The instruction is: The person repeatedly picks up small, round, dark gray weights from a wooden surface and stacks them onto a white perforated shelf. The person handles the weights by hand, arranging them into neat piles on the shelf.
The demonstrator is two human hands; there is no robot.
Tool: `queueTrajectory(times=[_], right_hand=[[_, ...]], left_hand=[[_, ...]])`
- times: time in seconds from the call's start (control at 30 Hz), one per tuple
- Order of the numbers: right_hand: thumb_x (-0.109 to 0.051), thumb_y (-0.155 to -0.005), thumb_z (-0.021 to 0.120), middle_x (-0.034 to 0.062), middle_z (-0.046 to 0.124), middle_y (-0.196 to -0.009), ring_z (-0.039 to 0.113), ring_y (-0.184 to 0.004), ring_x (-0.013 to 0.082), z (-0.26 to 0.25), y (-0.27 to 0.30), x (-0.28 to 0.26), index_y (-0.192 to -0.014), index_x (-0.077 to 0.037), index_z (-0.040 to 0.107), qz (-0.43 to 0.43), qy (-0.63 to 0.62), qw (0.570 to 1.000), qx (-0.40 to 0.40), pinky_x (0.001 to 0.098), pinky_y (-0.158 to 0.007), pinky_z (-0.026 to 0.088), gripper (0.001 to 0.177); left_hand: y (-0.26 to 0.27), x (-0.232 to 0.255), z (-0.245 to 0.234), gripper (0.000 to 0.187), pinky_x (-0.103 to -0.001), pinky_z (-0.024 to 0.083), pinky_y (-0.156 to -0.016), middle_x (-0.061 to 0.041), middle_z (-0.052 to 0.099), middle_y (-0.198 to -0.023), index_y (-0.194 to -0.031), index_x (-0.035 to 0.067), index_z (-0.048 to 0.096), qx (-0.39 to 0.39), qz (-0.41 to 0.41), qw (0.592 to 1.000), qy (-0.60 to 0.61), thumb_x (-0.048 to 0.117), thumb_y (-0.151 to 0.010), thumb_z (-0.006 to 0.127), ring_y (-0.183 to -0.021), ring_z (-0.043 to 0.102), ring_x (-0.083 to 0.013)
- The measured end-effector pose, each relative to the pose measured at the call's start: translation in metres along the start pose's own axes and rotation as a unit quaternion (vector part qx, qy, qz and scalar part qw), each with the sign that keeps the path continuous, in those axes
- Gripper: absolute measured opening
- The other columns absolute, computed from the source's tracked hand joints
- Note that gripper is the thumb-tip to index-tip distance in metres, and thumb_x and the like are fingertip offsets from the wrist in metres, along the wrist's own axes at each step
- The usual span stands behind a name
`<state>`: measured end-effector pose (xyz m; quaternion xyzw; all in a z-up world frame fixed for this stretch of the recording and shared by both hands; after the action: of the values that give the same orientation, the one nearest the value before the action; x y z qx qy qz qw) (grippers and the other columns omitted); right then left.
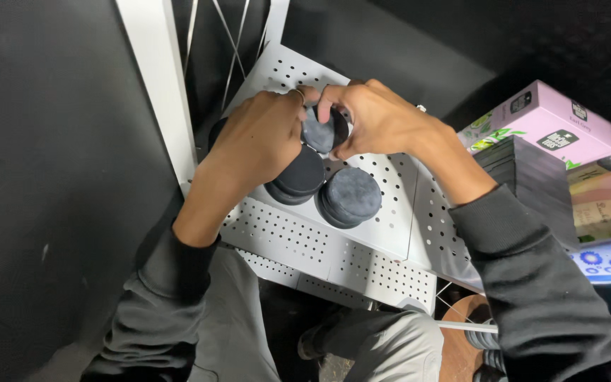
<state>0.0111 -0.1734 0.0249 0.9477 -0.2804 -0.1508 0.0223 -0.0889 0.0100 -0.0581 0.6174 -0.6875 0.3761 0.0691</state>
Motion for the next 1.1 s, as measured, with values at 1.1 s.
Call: queueTrajectory(times=[1.1], right_hand=[[-0.007,-0.076,0.099,0.0106,0.082,-0.085,0.084,-0.095,0.0353,0.024,-0.016,0.003,-0.107,-0.014,0.074,0.044,0.021,0.997,-0.059,0.0450,-0.084,0.067,0.040]], left_hand=[[-0.023,-0.008,0.003,0.049,-0.055,0.062,-0.082,-0.016,0.083,-0.091,-0.114,0.009,0.085,-0.200,-0.132,0.968,-0.069,0.032,-0.105,0.042,-0.092,0.082,-0.0373]])
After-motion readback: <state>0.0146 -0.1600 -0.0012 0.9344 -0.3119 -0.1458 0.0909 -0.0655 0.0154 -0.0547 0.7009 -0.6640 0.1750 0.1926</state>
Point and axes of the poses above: each hand's wrist, its own y-axis away from the middle knuckle, its own z-axis out of the palm, x = y × z, the point moved 1 cm from there along -y, towards the middle knuckle
